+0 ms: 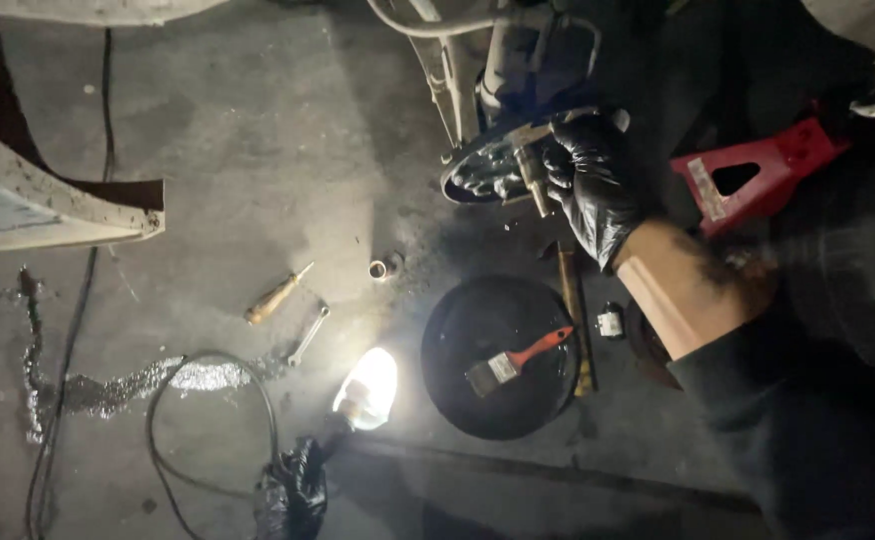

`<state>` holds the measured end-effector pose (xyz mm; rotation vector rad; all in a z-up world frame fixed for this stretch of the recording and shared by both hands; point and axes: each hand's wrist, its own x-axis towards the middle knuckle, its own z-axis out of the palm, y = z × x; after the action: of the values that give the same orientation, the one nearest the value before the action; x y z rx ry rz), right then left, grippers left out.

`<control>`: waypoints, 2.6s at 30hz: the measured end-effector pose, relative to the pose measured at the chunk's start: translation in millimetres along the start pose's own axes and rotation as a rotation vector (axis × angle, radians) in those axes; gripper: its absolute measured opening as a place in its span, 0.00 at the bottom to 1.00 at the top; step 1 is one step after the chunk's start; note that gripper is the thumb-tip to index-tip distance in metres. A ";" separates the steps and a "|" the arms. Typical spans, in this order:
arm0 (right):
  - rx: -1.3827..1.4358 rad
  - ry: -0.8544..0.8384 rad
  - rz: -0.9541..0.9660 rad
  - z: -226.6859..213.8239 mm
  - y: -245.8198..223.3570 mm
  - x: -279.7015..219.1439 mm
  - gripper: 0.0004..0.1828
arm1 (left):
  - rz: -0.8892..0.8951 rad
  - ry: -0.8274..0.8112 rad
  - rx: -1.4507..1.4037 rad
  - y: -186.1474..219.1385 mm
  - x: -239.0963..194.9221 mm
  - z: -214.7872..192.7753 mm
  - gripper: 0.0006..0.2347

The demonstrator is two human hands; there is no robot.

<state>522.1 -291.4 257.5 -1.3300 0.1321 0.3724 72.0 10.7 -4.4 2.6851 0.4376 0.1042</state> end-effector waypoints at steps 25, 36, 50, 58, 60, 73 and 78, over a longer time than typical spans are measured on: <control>-0.726 0.077 -0.576 -88.4 96.4 54.3 0.17 | 0.010 0.398 -1.069 432.2 300.3 -125.7 0.09; -1.586 0.151 -0.969 -49.8 29.7 55.0 0.07 | 0.052 0.423 -1.110 431.0 312.1 -97.4 0.07; 0.784 0.061 0.172 -98.7 110.8 -50.0 0.18 | 0.102 0.340 -0.923 420.1 228.8 -87.7 0.06; 0.051 0.068 0.150 -152.5 154.9 -163.6 0.13 | 0.213 0.127 -0.635 394.0 118.5 -27.8 0.11; 0.065 0.170 0.222 -187.2 185.3 -190.2 0.13 | 0.012 -0.011 -0.772 381.0 92.6 -12.5 0.14; -1.129 0.516 -0.101 -402.3 350.7 -240.6 0.12 | -0.354 -0.470 -1.019 355.4 -22.7 99.1 0.09; -1.280 0.383 -0.506 -366.6 329.9 -191.5 0.07 | -0.129 -0.541 -0.645 341.9 -42.7 155.3 0.08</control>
<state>274.5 -618.3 -76.8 -2.6094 -0.1686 -0.3276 151.3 -358.8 -4.9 1.9379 0.3266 -0.4352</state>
